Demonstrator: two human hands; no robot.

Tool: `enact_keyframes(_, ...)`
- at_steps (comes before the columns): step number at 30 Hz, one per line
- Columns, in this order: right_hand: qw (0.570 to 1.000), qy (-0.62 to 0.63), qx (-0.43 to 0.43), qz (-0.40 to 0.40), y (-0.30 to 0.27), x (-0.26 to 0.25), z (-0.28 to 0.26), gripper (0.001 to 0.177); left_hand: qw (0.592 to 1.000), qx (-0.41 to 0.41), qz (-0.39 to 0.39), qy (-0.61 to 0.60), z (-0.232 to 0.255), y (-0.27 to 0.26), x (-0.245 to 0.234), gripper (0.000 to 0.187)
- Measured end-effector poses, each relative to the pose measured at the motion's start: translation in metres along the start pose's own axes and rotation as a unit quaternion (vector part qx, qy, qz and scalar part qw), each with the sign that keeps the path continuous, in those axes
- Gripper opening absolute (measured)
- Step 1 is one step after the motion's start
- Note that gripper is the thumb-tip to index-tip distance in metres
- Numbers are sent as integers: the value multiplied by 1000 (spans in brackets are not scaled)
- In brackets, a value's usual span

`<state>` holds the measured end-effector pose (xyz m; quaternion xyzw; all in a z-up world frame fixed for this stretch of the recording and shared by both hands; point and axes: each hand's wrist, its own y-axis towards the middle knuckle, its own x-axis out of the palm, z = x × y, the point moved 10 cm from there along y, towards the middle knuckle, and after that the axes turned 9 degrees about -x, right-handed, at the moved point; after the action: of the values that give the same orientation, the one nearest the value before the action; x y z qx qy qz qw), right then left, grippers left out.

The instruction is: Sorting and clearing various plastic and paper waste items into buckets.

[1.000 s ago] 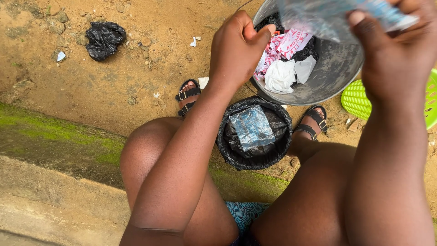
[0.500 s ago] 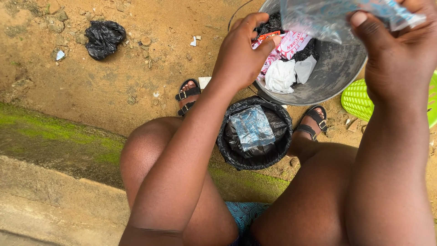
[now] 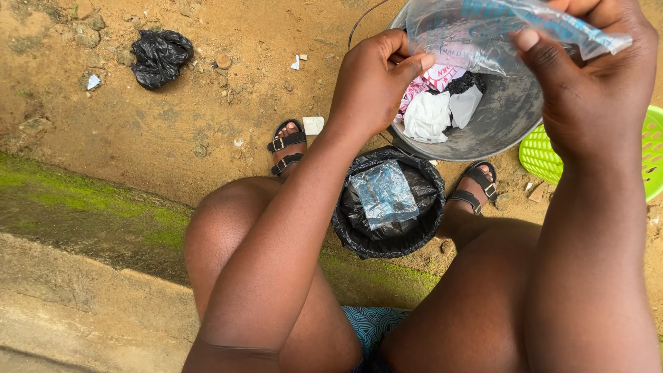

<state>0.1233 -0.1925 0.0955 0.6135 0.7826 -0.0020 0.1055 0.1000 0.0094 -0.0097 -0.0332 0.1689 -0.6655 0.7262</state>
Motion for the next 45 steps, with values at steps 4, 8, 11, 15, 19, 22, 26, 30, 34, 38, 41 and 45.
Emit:
enact_keyframes(4,999,-24,-29,-14,-2,-5,7,11,1000,12,7,-5,-3,1,0,27)
enact_keyframes(8,999,-36,-25,12,-2,-10,7,12,1000,12,5,-7,1,0,0,27)
enact_keyframes(11,999,-15,-27,20,1,-7,6,12,1000,10,-10,-20,-2,1,5,21)
enact_keyframes(15,998,-29,-54,6,4,1,-9,14,999,20,-16,-48,-5,3,7,15)
enact_keyframes(19,999,-17,-49,-3,2,-2,-2,12,999,4,-9,-34,-2,3,3,14)
enact_keyframes(22,998,-51,-47,-10,-1,-7,4,12,1000,-11,1,-3,-1,1,0,12)
enact_keyframes(26,998,-38,-56,0,3,-1,-9,16,999,-15,16,34,-2,1,-3,13)
enact_keyframes(30,995,-68,-69,-19,-4,-8,4,9,999,-25,20,35,-2,0,-4,13)
enact_keyframes(34,999,-14,-47,10,-4,-15,12,12,997,-37,35,57,-3,-1,-8,11)
enact_keyframes(38,996,23,-56,65,-2,-20,6,17,998,-3,50,46,-11,1,-8,13)
enact_keyframes(41,998,12,-13,58,-7,-33,28,14,995,-44,54,74,7,-4,-15,14)
enact_keyframes(45,998,3,-14,57,-7,-34,30,12,987,-68,77,121,-4,-1,-19,24)
